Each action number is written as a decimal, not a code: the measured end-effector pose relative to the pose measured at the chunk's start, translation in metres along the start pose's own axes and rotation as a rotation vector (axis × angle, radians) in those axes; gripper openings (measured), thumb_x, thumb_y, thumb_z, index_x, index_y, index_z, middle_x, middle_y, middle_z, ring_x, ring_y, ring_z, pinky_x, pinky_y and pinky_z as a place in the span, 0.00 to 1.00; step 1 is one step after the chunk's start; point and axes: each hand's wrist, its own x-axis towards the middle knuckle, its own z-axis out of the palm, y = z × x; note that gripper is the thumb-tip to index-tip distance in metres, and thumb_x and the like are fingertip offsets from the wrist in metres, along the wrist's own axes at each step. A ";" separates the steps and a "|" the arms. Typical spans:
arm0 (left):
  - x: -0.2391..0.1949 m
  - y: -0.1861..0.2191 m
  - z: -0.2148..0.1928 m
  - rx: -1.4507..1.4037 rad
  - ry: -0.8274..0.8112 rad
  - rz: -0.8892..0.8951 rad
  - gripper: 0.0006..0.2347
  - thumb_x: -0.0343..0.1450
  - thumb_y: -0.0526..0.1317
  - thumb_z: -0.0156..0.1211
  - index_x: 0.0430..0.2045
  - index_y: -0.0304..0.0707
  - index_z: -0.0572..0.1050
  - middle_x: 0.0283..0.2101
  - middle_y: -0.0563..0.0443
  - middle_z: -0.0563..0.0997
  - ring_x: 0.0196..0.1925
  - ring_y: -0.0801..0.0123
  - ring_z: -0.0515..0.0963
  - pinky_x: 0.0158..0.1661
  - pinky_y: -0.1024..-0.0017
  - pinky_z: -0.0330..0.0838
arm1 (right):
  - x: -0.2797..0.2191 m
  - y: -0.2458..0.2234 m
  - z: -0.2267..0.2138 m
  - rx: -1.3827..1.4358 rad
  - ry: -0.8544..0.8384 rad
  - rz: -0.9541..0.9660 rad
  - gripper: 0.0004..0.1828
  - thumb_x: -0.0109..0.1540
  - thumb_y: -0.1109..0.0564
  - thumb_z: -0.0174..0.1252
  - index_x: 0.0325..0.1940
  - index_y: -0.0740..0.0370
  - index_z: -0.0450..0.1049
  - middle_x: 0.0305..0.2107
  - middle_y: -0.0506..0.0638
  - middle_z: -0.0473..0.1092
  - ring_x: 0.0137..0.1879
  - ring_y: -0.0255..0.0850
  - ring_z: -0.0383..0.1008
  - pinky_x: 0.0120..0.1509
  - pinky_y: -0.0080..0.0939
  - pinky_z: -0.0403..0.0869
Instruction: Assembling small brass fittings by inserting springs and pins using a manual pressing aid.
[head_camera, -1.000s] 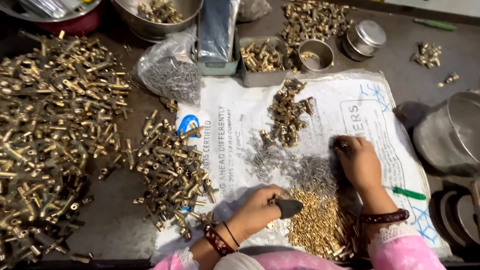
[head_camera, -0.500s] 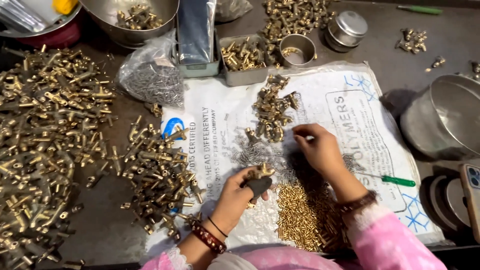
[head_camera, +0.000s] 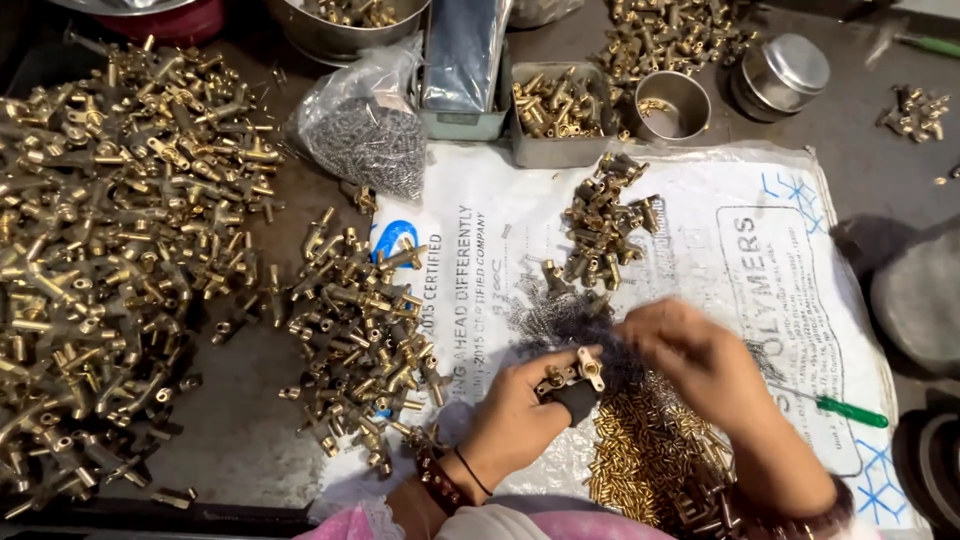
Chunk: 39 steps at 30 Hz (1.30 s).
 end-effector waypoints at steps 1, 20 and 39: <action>0.000 -0.006 -0.002 -0.001 -0.006 -0.001 0.20 0.70 0.29 0.60 0.58 0.39 0.77 0.44 0.52 0.85 0.39 0.77 0.80 0.42 0.78 0.76 | -0.006 -0.014 0.003 -0.002 0.004 0.005 0.13 0.59 0.67 0.58 0.45 0.60 0.82 0.42 0.51 0.79 0.49 0.43 0.80 0.53 0.42 0.78; -0.019 0.002 -0.020 0.318 0.309 0.173 0.16 0.64 0.29 0.69 0.47 0.34 0.80 0.48 0.46 0.82 0.48 0.65 0.81 0.46 0.71 0.76 | -0.093 0.011 -0.004 0.060 0.312 0.064 0.12 0.61 0.59 0.61 0.49 0.58 0.82 0.49 0.50 0.76 0.54 0.41 0.77 0.58 0.38 0.76; -0.036 0.016 -0.024 0.095 0.220 0.115 0.20 0.58 0.18 0.56 0.42 0.33 0.75 0.43 0.45 0.82 0.39 0.67 0.84 0.33 0.73 0.81 | -0.183 0.078 -0.046 -0.569 0.373 0.660 0.15 0.59 0.48 0.64 0.47 0.55 0.82 0.44 0.53 0.78 0.43 0.53 0.79 0.48 0.49 0.76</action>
